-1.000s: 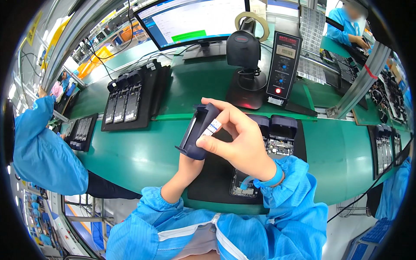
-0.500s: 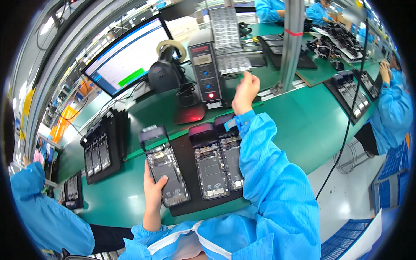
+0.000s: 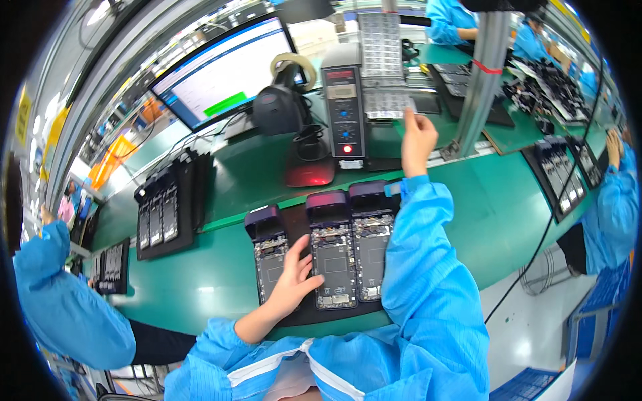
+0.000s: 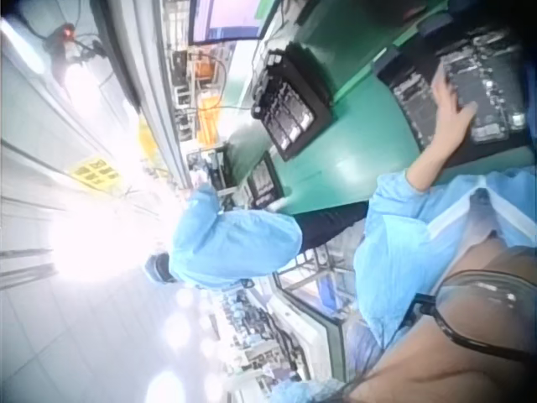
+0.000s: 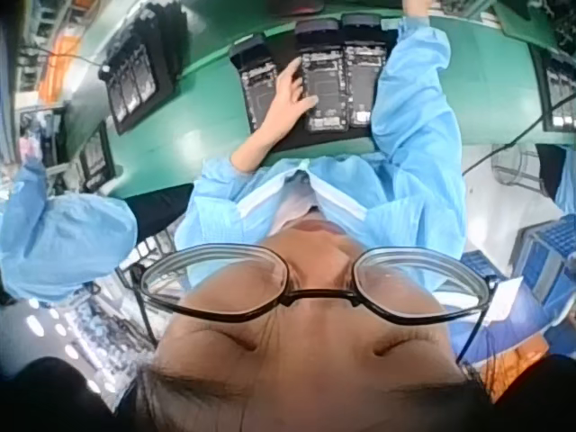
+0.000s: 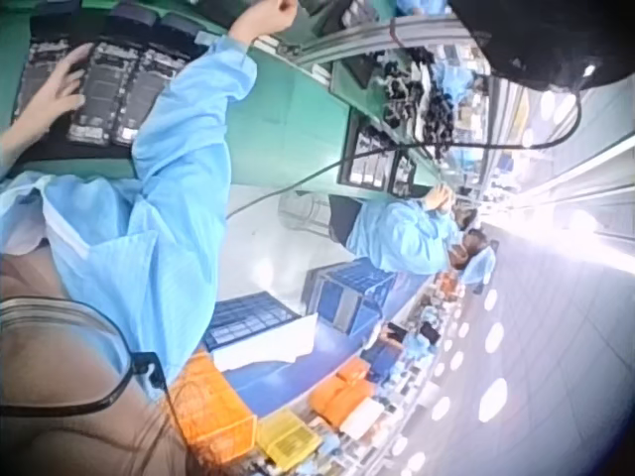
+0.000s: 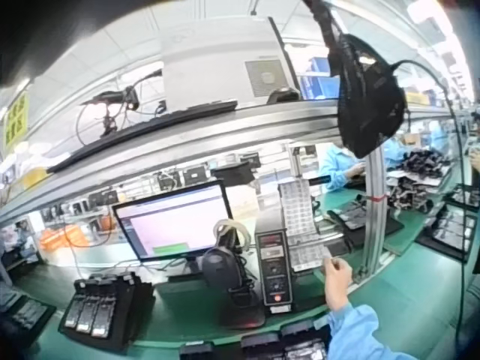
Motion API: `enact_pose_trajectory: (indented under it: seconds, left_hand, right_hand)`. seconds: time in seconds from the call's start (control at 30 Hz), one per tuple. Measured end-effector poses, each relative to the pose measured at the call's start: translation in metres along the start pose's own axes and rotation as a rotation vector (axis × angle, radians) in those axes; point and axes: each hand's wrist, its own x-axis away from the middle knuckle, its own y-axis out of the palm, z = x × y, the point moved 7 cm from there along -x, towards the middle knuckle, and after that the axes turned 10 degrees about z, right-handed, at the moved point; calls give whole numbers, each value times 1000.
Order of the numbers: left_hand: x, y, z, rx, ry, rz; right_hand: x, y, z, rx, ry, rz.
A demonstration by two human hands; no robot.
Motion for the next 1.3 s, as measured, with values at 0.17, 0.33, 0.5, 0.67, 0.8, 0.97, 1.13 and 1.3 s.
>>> enact_pose_trajectory:
  seconds: [0.17,0.33,0.5,0.67,0.8,0.97,1.13,1.3]
  left_hand:
    - [-24,-7,0,255,-402,203]
    - [-35,-7,-13,199,-457,77]
    - [-27,3,-23,28,-524,-104]
    - [8,25,-24,304,-567,-209]
    - [-15,-7,17,627,-355,11]
    - [-99,-62,53,894,-96,291]
    - [-145,-87,60,929,24,412]
    - [-129,-88,55,867,10,443]
  right_hand:
    - [3,-6,-32,-127,-78,52]
    - [91,45,-60,-466,242,-303]
    - [151,79,-34,-258,497,-772]
    - [175,83,-32,-51,610,-1098]
    - [151,80,-42,-126,574,-1037]
    - [109,64,-82,-471,562,-718]
    - [88,41,-131,-621,374,-696]
    - [91,27,-159,-440,154,-719]
